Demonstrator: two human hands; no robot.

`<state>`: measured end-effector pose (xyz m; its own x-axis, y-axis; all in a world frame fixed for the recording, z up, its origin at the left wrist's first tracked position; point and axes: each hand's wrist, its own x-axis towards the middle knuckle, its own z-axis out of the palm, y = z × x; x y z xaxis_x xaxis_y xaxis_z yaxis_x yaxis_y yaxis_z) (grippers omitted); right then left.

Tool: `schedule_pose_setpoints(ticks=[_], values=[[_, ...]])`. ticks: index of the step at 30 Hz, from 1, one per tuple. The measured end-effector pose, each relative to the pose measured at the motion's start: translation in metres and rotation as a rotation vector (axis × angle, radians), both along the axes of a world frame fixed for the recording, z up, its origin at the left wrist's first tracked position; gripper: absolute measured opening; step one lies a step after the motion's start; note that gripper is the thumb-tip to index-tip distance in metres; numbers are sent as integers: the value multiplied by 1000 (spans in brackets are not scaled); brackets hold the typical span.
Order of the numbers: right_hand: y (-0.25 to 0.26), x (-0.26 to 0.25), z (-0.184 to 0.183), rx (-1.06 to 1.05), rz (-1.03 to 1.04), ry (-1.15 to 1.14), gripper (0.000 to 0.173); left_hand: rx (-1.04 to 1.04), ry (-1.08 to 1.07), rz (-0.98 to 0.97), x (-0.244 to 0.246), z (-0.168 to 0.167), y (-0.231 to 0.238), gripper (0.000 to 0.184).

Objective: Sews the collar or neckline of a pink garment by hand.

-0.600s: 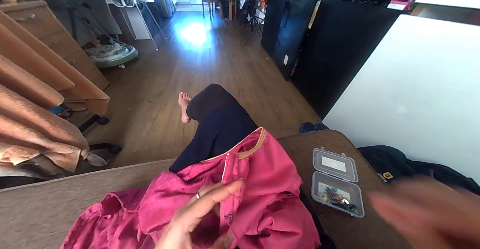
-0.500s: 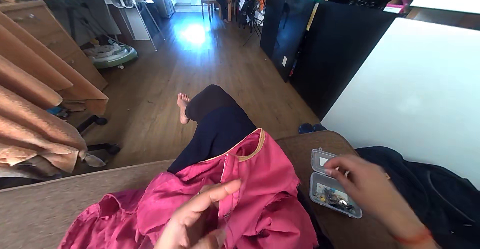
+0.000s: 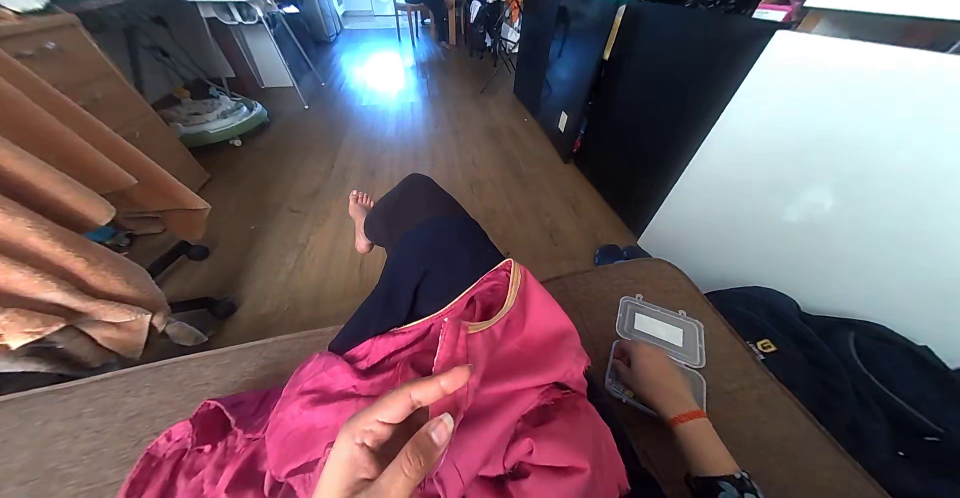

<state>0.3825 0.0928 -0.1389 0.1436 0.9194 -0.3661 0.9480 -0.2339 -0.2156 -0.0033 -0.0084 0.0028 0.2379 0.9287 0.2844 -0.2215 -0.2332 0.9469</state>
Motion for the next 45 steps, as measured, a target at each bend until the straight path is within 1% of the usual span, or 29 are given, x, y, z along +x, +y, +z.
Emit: schedule_pose_setpoints(ticks=[4, 7, 9, 12, 15, 18, 19, 20, 23, 24, 27, 30, 32, 33, 35, 37, 38, 39, 41, 43, 45], values=[[-1, -12, 10, -36, -60, -88, 26, -4, -1, 13, -1, 1, -1, 36], [-2, -11, 20, -95, -78, -172, 29, 1, 0, 14, -2, 0, 0, 37], [-4, 2, 21, -91, -38, -136, 27, -7, 3, 21, -1, 0, -1, 37], [-6, 28, 19, 52, 8, 93, 24, -5, -4, 18, -1, -1, 0, 37], [-9, 40, 26, 169, -16, 367, 19, 4, 13, 19, -1, -1, 0, 37], [-13, 42, 33, 225, -43, 642, 13, 25, 43, 50, -1, 0, 1, 36], [-14, 42, 36, 213, -43, 673, 12, 30, 50, 68, 0, 0, 0, 36], [-14, 42, 39, 179, -36, 641, 12, 32, 52, 80, 0, 0, 0, 37], [-12, 44, 39, 57, -44, 383, 19, 33, 42, 80, -1, 0, 0, 37], [-11, 44, 37, 38, -53, 335, 20, 34, 39, 79, -1, 0, 0, 37], [-11, 44, 34, 35, -76, 320, 20, 36, 36, 80, -1, -1, 0, 36], [-12, 45, 39, 41, -69, 319, 20, 34, 36, 72, -2, -2, 0, 36], [-14, 44, 46, 97, -53, 353, 20, 40, 19, 76, 0, -2, 0, 39], [-16, 41, 52, 173, -40, 405, 19, 45, 3, 83, 1, -3, 1, 43], [-23, 23, 67, 407, 5, 571, 17, 49, -36, 119, 4, -3, 1, 52], [-31, -14, 87, 624, 94, 787, 15, 50, -45, 153, 6, -3, 1, 57], [-37, -38, 99, 692, 176, 902, 14, 51, -39, 170, 6, -1, 0, 57], [-45, -64, 111, 734, 271, 1004, 13, 53, -37, 181, 6, 0, -1, 55], [-61, -117, 134, 763, 468, 1154, 18, 65, -32, 202, 6, 1, -2, 48], [-76, -161, 151, 778, 603, 1213, 19, 74, -38, 210, 6, 1, -4, 44], [-82, -192, 157, 819, 648, 1213, 16, 65, -56, 210, 6, 3, -6, 44]])
